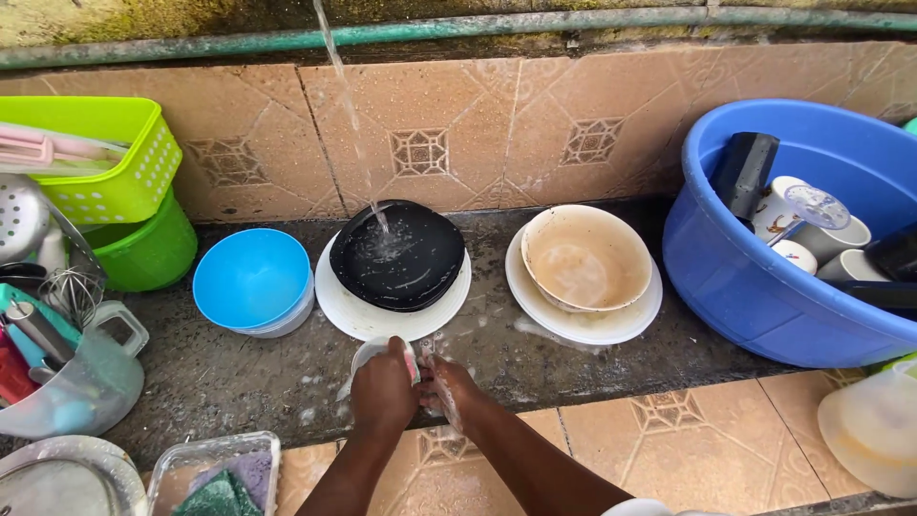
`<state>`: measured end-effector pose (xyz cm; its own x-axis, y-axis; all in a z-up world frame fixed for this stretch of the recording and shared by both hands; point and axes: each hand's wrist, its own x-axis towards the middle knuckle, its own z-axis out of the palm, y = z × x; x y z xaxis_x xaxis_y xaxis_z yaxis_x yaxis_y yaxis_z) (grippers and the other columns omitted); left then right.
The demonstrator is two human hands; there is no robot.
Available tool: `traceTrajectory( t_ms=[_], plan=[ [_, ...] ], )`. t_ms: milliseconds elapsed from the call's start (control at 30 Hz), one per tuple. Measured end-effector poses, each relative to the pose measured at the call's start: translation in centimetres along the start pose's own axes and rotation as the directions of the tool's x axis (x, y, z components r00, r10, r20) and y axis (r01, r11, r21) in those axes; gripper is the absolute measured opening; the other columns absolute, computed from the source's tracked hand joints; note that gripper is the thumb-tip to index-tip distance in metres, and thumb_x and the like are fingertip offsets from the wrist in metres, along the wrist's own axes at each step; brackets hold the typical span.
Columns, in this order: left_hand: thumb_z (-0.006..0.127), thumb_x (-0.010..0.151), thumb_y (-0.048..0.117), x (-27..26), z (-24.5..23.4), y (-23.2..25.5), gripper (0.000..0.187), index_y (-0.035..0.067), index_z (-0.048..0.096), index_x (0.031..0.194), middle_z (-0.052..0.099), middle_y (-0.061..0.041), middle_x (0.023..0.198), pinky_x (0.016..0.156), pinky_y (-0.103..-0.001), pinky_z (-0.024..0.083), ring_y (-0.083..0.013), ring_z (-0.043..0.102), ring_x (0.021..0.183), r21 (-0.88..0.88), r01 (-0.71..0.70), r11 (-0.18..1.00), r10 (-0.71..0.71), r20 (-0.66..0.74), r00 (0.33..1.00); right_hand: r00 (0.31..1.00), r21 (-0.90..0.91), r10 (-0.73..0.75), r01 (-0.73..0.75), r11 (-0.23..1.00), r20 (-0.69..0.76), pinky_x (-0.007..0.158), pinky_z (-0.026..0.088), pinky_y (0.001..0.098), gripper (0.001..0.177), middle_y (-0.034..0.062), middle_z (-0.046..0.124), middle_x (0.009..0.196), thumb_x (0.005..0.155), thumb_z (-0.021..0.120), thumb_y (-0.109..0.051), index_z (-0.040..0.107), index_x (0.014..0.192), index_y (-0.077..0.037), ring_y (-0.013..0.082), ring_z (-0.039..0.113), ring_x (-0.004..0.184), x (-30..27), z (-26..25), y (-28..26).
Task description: Washing and rinsing dishes and bowls at an outdoor washing station.
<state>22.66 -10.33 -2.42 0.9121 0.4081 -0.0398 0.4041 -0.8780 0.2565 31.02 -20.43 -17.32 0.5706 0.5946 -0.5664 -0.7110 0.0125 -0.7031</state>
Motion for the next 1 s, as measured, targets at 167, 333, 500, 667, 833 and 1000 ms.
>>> traceTrajectory(
  t_ms=[167, 333, 500, 667, 833, 1000],
  plan=[
    [0.084, 0.07, 0.008, 1.1, -1.7, -1.9, 0.058, 0.01, 0.062, 0.124, 0.076, -0.017, 0.104, 0.083, -0.044, 0.058, -0.0333, 0.075, 0.096, -0.774, 0.353, 0.525, -0.368, 0.167, 0.915, 0.999, -0.097, -0.03, 0.028, 0.995, -0.016, 0.091, 0.055, 0.0442, 0.069, 0.0007, 0.06, 0.131, 0.088, 0.063, -0.051, 0.043, 0.149, -0.023, 0.0205, 0.064, 0.111, -10.6, 7.4, -10.6],
    [0.08, 0.073, 0.006, 0.7, -1.4, -3.7, 0.054, 0.008, 0.063, 0.124, 0.075, -0.016, 0.111, 0.087, -0.044, 0.057, -0.0302, 0.073, 0.1, -0.945, 0.276, 0.177, -0.31, 0.213, 0.927, 0.9, -0.294, -0.415, 0.437, 0.85, 0.136, 0.09, 0.059, 0.0389, 0.076, 0.011, 0.06, 0.137, 0.085, 0.081, -0.042, 0.044, 0.147, -0.018, 0.0228, 0.066, 0.115, -8.4, 7.6, -11.2],
    [0.075, 0.075, 0.007, -0.2, -2.0, -3.2, 0.045, 0.006, 0.069, 0.119, 0.07, -0.014, 0.119, 0.1, -0.043, 0.052, -0.029, 0.067, 0.114, -0.747, -0.101, 0.657, 0.043, -0.096, 0.994, 0.953, -0.339, -0.287, 0.302, 0.891, 0.095, 0.064, 0.056, 0.0306, 0.07, 0.0148, 0.071, 0.108, 0.084, 0.071, -0.055, 0.05, 0.135, -0.011, 0.0191, 0.072, 0.086, -8.1, 7.2, -13.5],
    [0.073, 0.076, 0.008, -1.8, -4.4, -1.2, 0.04, 0.005, 0.073, 0.116, 0.067, -0.012, 0.125, 0.108, -0.043, 0.049, -0.0281, 0.063, 0.123, -0.46, -0.386, 0.8, 0.332, -0.196, 0.923, 0.992, -0.13, 0.042, -0.027, 0.991, 0.115, 0.043, 0.045, 0.0253, 0.061, 0.0112, 0.071, 0.089, 0.082, 0.062, -0.06, 0.058, 0.123, -0.015, 0.0195, 0.068, 0.064, -9.1, 6.9, -14.3],
    [0.071, 0.077, 0.008, -0.9, -7.5, -2.6, 0.031, 0.005, 0.072, 0.107, 0.066, -0.012, 0.125, 0.107, -0.045, 0.049, -0.0298, 0.063, 0.122, -0.217, -0.579, 0.786, 0.541, -0.213, 0.814, 0.932, -0.003, 0.19, -0.198, 0.98, 0.308, 0.034, 0.04, 0.0213, 0.059, 0.0129, 0.069, 0.078, 0.084, 0.058, -0.063, 0.063, 0.115, -0.014, 0.0205, 0.063, 0.051, -9.4, 6.1, -14.1],
    [0.07, 0.077, 0.009, -0.8, -6.5, -2.0, 0.018, 0.004, 0.071, 0.094, 0.067, -0.014, 0.124, 0.101, -0.05, 0.051, -0.033, 0.065, 0.118, 0.064, -0.752, 0.656, 0.75, -0.163, 0.641, 0.93, 0.05, 0.163, -0.19, 0.981, 0.33, 0.026, 0.033, 0.019, 0.05, 0.0112, 0.067, 0.072, 0.089, 0.059, -0.062, 0.067, 0.109, -0.016, 0.0183, 0.056, 0.041, -9.7, 6.0, -14.0]
  ],
)
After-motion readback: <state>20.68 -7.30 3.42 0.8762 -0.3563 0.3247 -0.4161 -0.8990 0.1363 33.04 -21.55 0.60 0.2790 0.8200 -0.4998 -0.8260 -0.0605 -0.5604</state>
